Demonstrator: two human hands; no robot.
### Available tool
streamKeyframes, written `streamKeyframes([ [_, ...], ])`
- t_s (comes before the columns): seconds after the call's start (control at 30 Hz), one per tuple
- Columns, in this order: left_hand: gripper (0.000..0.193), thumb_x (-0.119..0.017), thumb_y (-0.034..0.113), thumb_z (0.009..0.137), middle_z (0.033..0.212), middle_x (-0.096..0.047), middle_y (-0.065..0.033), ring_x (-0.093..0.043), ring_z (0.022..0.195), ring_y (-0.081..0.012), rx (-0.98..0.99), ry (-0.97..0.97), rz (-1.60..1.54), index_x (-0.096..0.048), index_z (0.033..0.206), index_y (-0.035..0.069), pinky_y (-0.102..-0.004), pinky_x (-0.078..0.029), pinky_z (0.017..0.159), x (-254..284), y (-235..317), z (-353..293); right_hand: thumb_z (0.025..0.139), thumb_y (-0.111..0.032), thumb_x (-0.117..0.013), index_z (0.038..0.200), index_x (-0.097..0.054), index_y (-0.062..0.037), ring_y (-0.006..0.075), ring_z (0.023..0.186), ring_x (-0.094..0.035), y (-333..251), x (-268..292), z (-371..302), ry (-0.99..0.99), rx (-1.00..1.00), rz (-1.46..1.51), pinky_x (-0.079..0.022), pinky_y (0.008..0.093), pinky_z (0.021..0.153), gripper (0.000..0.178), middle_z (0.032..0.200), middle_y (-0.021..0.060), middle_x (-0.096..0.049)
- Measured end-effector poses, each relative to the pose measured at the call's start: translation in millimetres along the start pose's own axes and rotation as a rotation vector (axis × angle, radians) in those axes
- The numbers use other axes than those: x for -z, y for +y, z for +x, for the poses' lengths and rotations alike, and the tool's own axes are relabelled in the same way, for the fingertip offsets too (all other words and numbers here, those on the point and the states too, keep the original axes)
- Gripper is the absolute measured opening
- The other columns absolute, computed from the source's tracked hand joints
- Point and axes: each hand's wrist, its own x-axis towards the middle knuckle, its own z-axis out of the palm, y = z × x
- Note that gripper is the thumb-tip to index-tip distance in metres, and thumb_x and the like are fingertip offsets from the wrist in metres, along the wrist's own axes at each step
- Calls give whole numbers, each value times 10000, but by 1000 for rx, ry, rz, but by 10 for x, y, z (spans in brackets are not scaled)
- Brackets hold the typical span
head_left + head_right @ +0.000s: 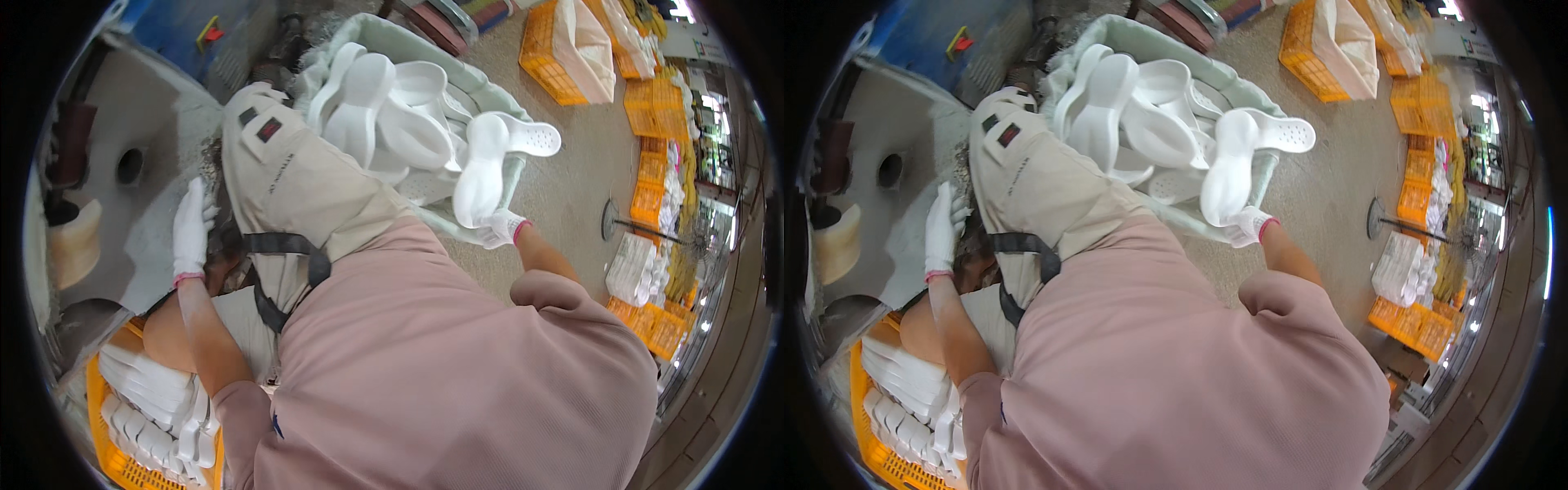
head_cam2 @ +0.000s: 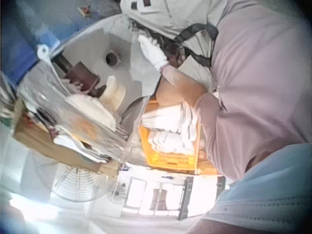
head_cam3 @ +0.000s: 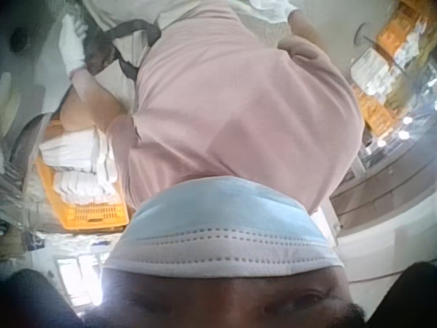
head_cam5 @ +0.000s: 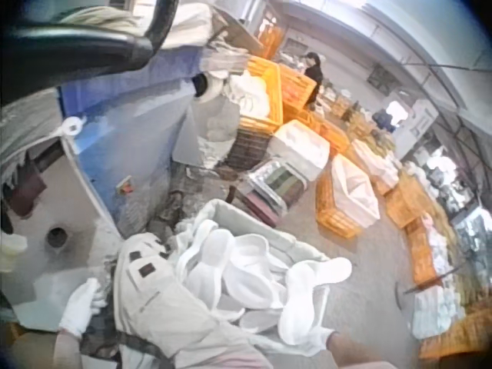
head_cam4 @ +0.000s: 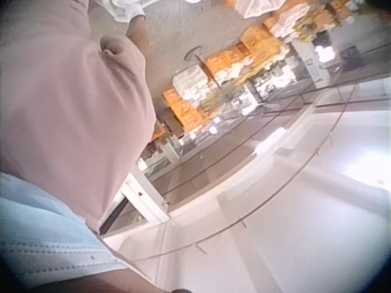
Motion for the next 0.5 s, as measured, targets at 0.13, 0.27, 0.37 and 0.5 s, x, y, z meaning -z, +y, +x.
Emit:
streamKeyframes([
  [0.13, 695, -529, 657, 1086, 1105, -701, -20, -603, 859, -70, 69, -24, 56, -640, 1408, 51, -237, -440, 682, 89, -211, 113, 881, -268, -840, 1016, -828, -43, 302, 881, -796, -10, 718, 226, 481, 196, -1112, -637, 477, 752, 262, 954, 201, -796],
  [0.27, 629, -519, 665, 1084, 870, -559, 71, -484, 719, -51, 162, 18, 98, -720, 1242, 90, -233, -381, 605, -3, -356, 93, 938, -288, -790, 1181, -787, -74, 306, 1038, -776, -603, 1113, 823, 505, 557, 468, -625, 418, 862, 324, 1142, 182, -785],
  [0.37, 604, -537, 643, 1086, 873, -567, 71, -495, 716, -52, 163, -12, 99, -719, 1252, 92, -235, -388, 582, -119, -424, 2, 997, -413, -703, 1367, -686, -35, 294, 1224, -696, -1155, 1065, 1400, 388, 469, 539, -558, 415, 1006, 530, 1334, 202, -728],
  [0.5, 605, -532, 635, 1091, 809, -549, 83, -484, 663, -59, 248, 65, 209, -730, 1300, 103, -245, -397, 561, -181, -486, -111, 963, -483, -700, 1446, -659, -10, 364, 1413, -588, -1691, 867, 1690, 640, 665, 502, -463, 404, 1152, 677, 1458, 238, -670],
])
